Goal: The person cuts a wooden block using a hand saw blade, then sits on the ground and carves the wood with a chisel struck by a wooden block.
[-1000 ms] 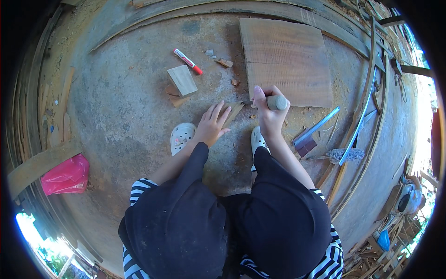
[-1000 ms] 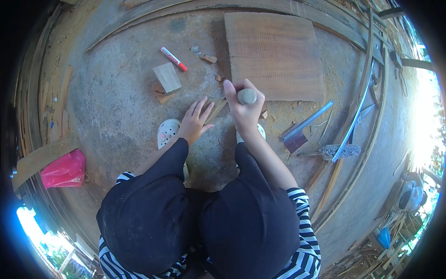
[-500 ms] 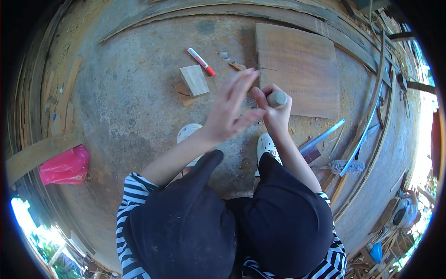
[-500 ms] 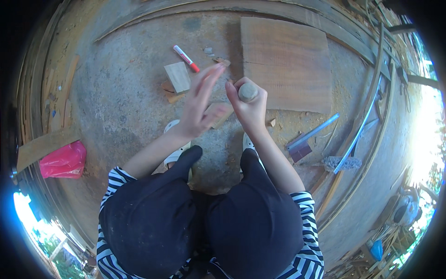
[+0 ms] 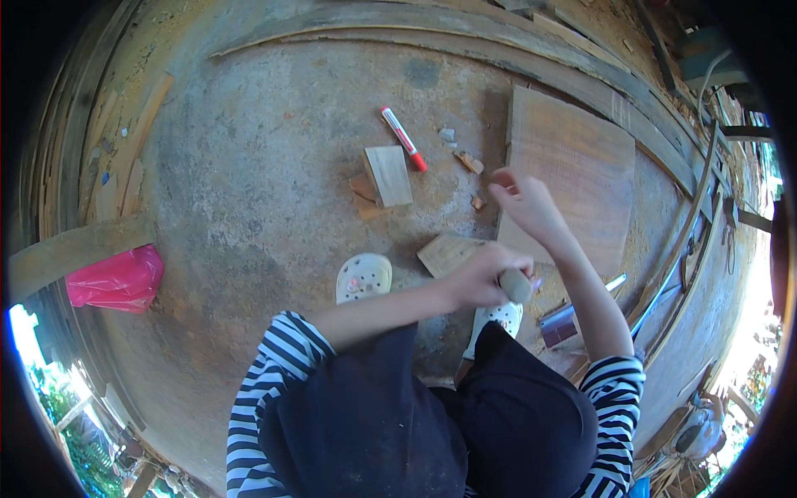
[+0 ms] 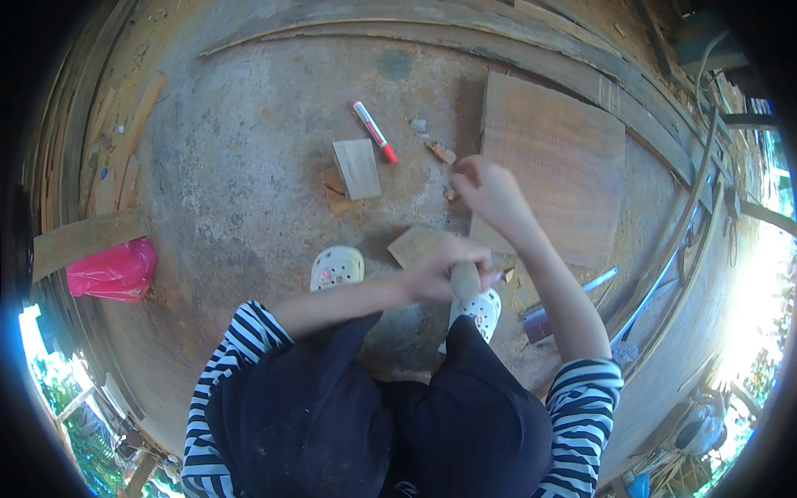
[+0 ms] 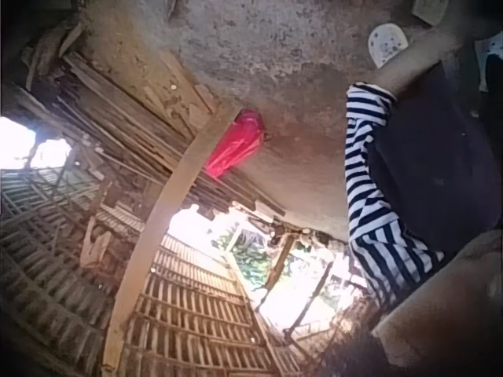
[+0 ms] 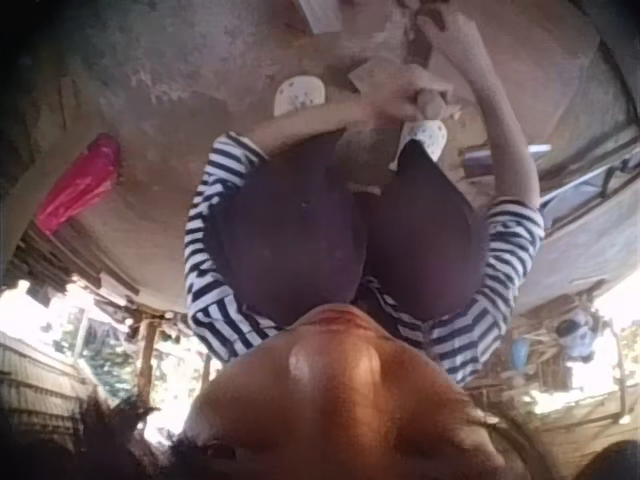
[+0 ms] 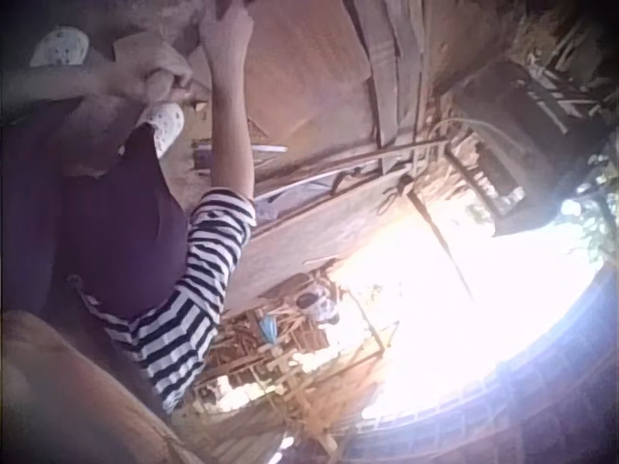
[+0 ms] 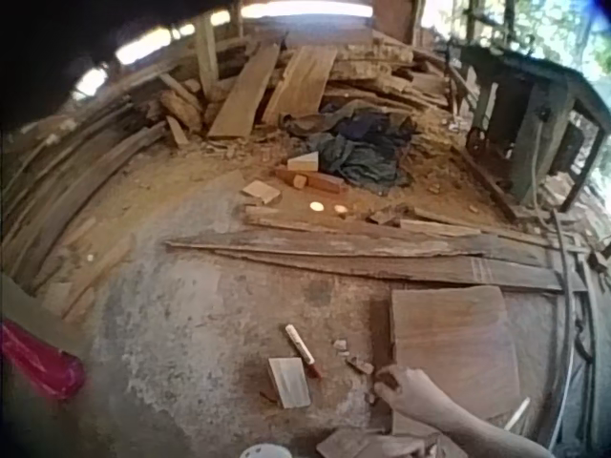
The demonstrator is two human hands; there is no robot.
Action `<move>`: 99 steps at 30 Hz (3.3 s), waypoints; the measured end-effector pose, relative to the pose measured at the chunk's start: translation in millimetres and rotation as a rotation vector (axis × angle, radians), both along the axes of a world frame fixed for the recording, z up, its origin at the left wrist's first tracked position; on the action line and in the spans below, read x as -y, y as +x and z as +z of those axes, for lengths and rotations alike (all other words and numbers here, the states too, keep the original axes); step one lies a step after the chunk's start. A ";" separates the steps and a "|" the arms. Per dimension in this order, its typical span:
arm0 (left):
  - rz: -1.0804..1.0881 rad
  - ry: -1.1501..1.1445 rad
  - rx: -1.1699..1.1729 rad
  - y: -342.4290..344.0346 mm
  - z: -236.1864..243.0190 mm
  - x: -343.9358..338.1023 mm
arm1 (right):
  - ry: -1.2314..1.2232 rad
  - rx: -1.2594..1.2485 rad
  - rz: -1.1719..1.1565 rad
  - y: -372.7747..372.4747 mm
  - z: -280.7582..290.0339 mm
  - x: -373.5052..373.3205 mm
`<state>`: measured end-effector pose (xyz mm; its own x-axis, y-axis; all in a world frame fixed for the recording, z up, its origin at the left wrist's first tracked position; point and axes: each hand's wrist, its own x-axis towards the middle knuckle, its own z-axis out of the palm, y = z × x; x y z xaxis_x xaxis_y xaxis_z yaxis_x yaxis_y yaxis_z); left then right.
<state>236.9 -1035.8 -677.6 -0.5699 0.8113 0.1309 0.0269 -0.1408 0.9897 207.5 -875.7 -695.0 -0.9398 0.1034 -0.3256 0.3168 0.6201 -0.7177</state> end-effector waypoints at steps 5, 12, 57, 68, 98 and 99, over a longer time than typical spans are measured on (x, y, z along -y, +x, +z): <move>-0.016 -0.080 -0.170 10.4 -11.1 3.8 | 0.220 0.437 0.293 -68.6 -5.2 106.8; 0.165 0.038 -0.018 2.8 -6.3 20.8 | 0.174 0.527 0.303 -83.6 -17.8 131.5; 0.033 0.020 -0.072 3.4 -33.7 -13.7 | 0.143 -0.858 -0.272 167.8 142.5 38.3; -0.090 -0.046 -0.116 -10.3 -29.3 -6.5 | 0.103 -0.911 -0.271 165.1 147.3 46.8; -0.054 0.052 0.093 -2.8 -31.1 -11.6 | 0.509 -0.735 -0.136 164.2 127.1 47.9; -0.083 -0.013 0.019 -5.7 -27.9 -9.6 | 0.518 -0.654 -0.142 168.8 122.7 47.2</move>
